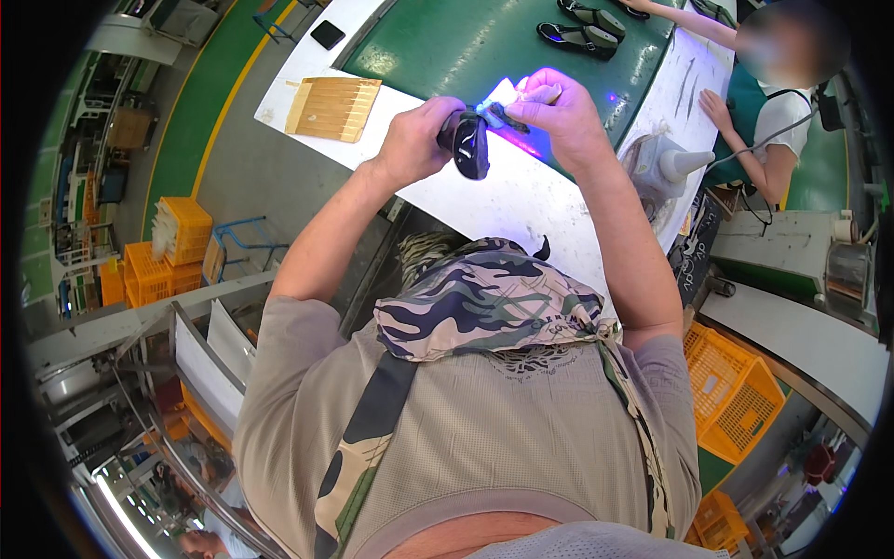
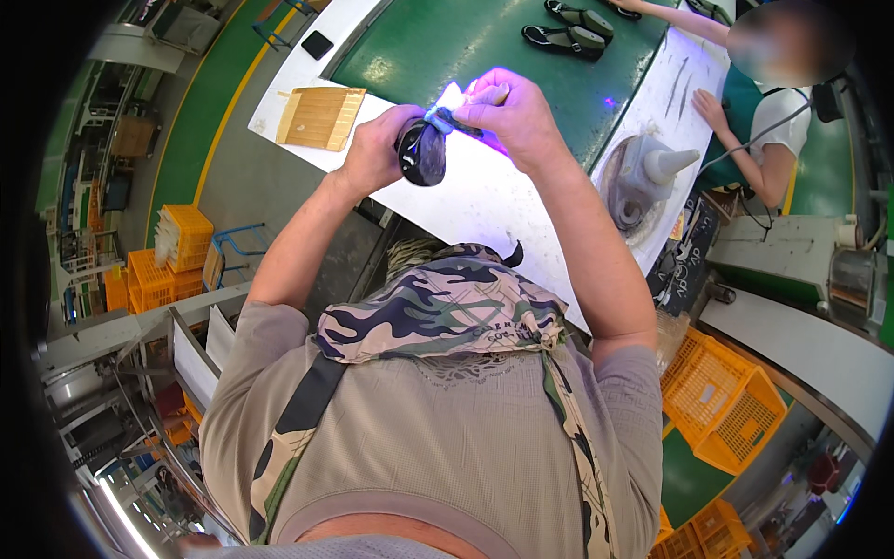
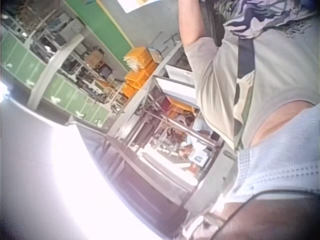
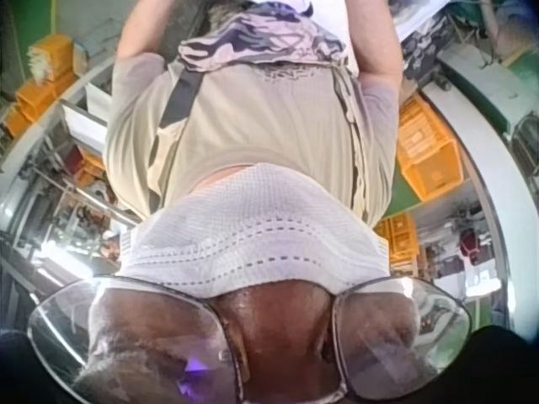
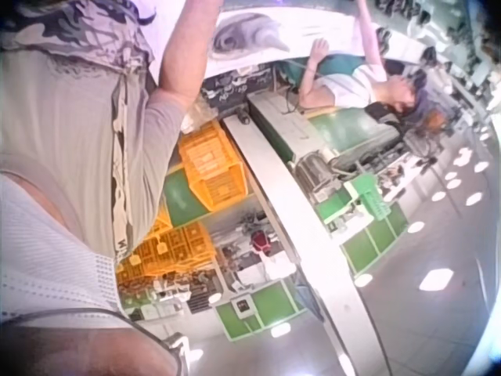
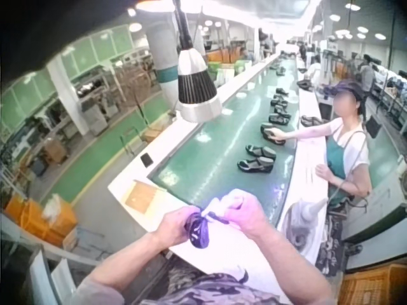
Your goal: Applying liquid to shoe soles using a brush and inspecting them under UV light on an industrial assembly line.
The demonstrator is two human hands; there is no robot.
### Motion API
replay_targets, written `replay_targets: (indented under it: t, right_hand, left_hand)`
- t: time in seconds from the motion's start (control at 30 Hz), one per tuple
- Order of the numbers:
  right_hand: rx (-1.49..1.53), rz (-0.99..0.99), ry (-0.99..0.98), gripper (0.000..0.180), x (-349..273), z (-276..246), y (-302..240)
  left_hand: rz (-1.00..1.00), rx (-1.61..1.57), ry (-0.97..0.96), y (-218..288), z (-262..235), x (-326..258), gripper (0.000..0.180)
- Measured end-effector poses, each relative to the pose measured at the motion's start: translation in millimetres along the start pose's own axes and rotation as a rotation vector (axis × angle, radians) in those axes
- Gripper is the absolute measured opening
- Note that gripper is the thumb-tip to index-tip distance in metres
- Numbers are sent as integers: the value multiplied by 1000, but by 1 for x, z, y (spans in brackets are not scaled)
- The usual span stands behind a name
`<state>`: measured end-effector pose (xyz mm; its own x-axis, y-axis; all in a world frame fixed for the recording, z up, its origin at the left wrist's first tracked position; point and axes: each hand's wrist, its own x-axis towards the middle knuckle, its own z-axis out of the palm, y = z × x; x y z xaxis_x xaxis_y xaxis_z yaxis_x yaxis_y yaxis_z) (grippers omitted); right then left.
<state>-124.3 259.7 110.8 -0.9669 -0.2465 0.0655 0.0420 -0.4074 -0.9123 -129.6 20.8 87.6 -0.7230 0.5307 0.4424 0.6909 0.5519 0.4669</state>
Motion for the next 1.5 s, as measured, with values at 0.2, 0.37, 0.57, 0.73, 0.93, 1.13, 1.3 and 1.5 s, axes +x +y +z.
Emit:
replay_targets:
  t: [0.2,0.37,0.57,0.73,0.93,1.13,1.3,1.5]
  right_hand:
    - [-259,-57,-38,21,-2,-10,-17]
    - [-343,-152,-50,21,2,-14,-18]
    - [-407,-268,-49,23,6,-13,-5]
    - [-398,-303,-119,24,4,-10,14]
    - [-399,-198,-174,23,-5,-5,33]
    - [-420,-195,-249,23,-16,0,47]
    - [-422,-97,-318,22,-26,0,47]
    - [-471,-31,-416,24,-34,-7,46]
  left_hand:
    - [-215,-133,-348,11,-6,0,59]
    - [-395,-351,-625,11,-12,-7,65]
    - [-605,-681,-653,13,-14,-21,69]
    - [-734,-1045,-498,9,-6,-39,64]
    - [-885,-1198,-372,12,-4,-54,61]
    - [-969,-1331,-271,24,-6,-63,59]
    - [-1024,-1357,-140,24,4,-80,58]
    - [-1085,-1445,126,20,14,-105,44]
